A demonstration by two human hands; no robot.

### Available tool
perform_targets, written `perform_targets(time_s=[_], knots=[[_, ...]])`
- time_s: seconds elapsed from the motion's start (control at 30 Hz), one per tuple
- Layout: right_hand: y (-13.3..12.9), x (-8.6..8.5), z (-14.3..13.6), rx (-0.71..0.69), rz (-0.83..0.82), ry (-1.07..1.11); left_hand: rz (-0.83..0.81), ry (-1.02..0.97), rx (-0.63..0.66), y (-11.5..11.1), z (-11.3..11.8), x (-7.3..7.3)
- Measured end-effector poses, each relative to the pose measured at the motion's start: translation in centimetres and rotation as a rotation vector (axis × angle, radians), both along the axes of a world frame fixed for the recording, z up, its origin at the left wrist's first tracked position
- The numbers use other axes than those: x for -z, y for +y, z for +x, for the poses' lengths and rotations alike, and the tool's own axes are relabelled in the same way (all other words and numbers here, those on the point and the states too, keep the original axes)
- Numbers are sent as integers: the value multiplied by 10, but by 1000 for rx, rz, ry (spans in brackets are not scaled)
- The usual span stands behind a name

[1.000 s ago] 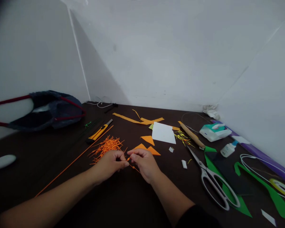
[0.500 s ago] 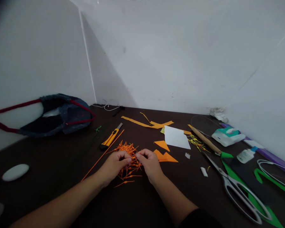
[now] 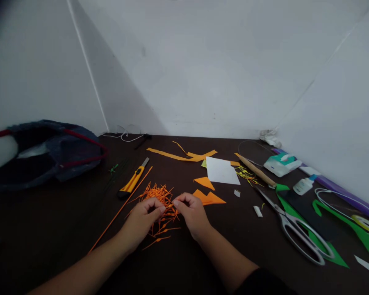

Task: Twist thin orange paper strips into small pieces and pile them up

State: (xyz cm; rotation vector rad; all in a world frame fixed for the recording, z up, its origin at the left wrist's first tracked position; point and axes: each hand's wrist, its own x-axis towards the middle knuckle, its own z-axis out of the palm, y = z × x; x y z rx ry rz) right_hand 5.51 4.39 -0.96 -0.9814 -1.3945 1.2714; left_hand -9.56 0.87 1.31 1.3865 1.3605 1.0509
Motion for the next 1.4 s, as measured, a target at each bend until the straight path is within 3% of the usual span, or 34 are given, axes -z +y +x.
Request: perform_targets(time_s=[0.27, 0.73, 1.07, 1.4], knots=[[0, 11, 2, 38, -50, 158, 137, 152, -10, -4, 9, 0], [-8, 9, -5, 76, -79, 251, 429, 399, -105, -7, 16, -1], [-19, -1, -11, 68, -224, 408, 791, 565, -6, -6, 10, 8], [-16, 2, -9, 129, -228, 244, 909, 713, 39, -8, 4, 8]])
